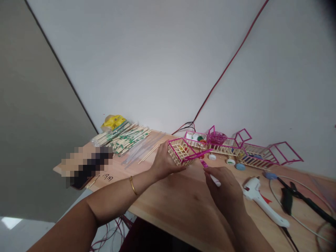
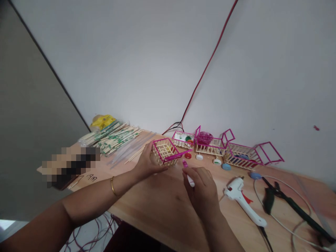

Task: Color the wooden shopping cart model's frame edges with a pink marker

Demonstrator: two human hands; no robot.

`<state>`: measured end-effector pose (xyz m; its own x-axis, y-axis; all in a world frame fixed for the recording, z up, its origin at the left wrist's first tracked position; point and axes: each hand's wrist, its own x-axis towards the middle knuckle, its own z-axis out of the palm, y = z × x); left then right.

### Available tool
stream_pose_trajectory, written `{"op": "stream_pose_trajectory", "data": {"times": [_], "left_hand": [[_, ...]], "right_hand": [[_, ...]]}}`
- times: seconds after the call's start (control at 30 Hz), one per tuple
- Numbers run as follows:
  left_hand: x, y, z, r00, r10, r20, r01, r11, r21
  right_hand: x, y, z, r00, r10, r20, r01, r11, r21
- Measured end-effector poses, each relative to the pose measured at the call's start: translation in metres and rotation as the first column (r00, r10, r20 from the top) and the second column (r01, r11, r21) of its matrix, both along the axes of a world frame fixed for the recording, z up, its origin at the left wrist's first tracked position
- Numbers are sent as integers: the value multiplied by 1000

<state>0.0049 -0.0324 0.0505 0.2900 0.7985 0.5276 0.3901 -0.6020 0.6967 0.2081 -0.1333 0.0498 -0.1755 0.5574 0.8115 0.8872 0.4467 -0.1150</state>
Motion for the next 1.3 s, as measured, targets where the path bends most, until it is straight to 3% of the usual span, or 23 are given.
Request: {"op": "stream_pose_trajectory", "data": {"times": [0.23, 0.37, 0.53, 0.67, 0.9, 1.17, 1.3], "left_hand": [[1, 0, -1, 999, -41, -13, 41, 999, 7], [0, 1, -2, 998, -67, 8, 67, 998, 16], [-3, 6, -11, 992, -84, 96, 95, 988, -125], [-3, 8, -18, 967, -124, 223, 183, 946, -268], [2, 4, -13, 864, -262, 431, 427, 835, -348], [2, 6, -19, 898, -251, 360, 377, 861, -341], [2, 6, -20, 906, -232, 355, 359, 864, -353]], "right_hand": [[0, 2, 0, 998, 61, 20, -61, 998, 28], [0, 1, 2, 999, 17, 34, -18, 999, 29], [0, -2, 4, 999, 36, 10, -36, 999, 41], [0, -4, 6, 998, 65, -26, -64, 997, 50], [-3, -6, 4, 992, 111, -54, -109, 993, 45], [-22, -8, 1, 962, 266, -66, -264, 964, 42], [-25, -9, 3, 959, 273, -71, -269, 961, 59]]}}
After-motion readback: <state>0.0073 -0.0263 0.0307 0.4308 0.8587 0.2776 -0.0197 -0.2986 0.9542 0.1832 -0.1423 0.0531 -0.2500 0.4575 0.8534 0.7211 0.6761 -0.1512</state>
